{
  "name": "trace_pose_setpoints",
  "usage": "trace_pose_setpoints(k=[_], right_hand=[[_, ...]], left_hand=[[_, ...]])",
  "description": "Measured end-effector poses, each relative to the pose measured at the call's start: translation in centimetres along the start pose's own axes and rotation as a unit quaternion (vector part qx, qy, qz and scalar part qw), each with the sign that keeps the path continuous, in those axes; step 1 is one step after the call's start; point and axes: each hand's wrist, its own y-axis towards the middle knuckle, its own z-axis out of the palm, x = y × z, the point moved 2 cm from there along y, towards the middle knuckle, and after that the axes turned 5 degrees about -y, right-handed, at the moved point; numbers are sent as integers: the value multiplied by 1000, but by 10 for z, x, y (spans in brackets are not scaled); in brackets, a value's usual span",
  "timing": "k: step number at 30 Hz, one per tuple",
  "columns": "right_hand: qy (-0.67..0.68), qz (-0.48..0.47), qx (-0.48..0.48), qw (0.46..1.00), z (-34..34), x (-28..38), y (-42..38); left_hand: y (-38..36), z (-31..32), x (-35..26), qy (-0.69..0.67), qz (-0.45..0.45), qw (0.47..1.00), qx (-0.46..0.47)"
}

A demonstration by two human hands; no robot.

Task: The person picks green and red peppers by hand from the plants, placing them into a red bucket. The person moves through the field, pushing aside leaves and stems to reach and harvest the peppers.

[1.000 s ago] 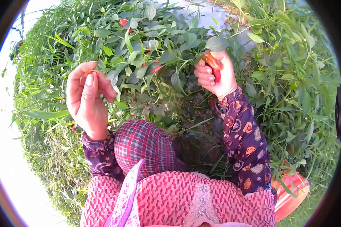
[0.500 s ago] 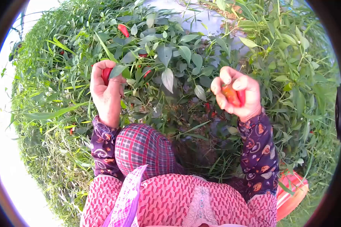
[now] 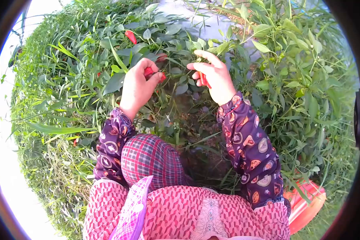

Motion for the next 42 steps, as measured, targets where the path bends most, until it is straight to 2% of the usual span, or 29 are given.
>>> trace_pose_setpoints(k=[1, 2, 4, 5, 7, 8, 11, 13, 14, 16, 18, 20, 21, 22, 23, 24, 26, 28, 29, 31, 32, 34, 35, 37, 38, 39, 40, 41, 42], right_hand=[[-17, -15, -12, 1000, 4, -1, 2], [-34, -29, -24, 999, 9, -4, 3], [-14, -66, -24, 997, 25, -6, 5], [-54, -100, -20, 993, 32, -8, 4], [-151, -199, -31, 968, 43, -11, 7], [-248, -246, -49, 936, 43, -10, 5], [-267, -306, -43, 913, 47, -16, 8], [-550, -359, 0, 754, 50, -19, 7], [-550, -358, -1, 754, 50, -20, 7], [-638, -260, 36, 724, 52, -18, 11], [-660, -275, 32, 699, 54, -15, 10], [-610, -235, 42, 755, 52, -12, 8], [-546, -257, 42, 796, 44, -17, 14], [-409, -223, 71, 882, 38, -18, 20], [-245, -85, 71, 963, 24, -19, 21], [-68, 59, 67, 994, 22, -8, 15], [110, 96, 72, 987, 20, 2, 13], [218, 94, 91, 967, 23, 4, 12], [216, 94, 93, 968, 23, 5, 14], [353, 89, 145, 920, 21, 8, 19], [353, 90, 146, 920, 19, 8, 20], [443, 116, 156, 875, 17, 9, 22], [416, 117, 144, 890, 15, 10, 23], [381, 110, 135, 908, 18, 23, 16], [345, 102, 124, 925, 19, 30, 14], [334, 114, 129, 927, 16, 35, 17], [427, 92, 142, 888, 11, 46, 18], [440, 45, 160, 882, -14, 64, 27], [351, -61, 92, 930, -35, 91, 25]], left_hand=[[2, 1, 0, 76, 17, 997, -25], [2, 1, 1, 75, 15, 997, -27], [2, 0, 0, 168, 0, 985, 37], [1, -1, -1, 186, -5, 982, 39], [2, 1, 9, 187, -14, 982, 26], [2, 1, 12, 189, -20, 982, 12], [0, -6, 15, 188, -5, 982, 30], [-1, -9, 15, 189, -11, 981, 47], [0, -9, 14, 189, -11, 980, 65], [2, -10, 9, 167, -29, 982, 82], [2, -11, 8, 147, -48, 983, 99], [0, -14, 12, 89, -83, 988, 93], [-2, -14, 17, 44, -69, 993, 81], [-2, -13, 17, 44, -69, 993, 79], [-2, -13, 15, 45, -88, 990, 102], [-2, -13, 13, 46, -107, 985, 126], [-2, -13, 0, 48, -87, 987, 130], [-2, -11, -5, 50, -63, 988, 131], [-3, -8, -4, -4, -54, 992, 117], [-5, -6, -7, -98, -40, 990, 98], [-7, -4, -7, -99, -40, 990, 98], [-10, -2, -5, -144, -26, 988, 50], [-12, -1, -7, -145, -25, 988, 48], [-16, -8, -24, -17, 42, 999, 22], [-16, -11, -30, -18, 43, 999, 18], [-17, -14, -38, 21, 79, 997, 7], [-19, -17, -45, 59, 114, 992, -2], [-20, -21, -49, 103, 122, 987, -23], [-22, -21, -49, 101, 121, 987, -25]])
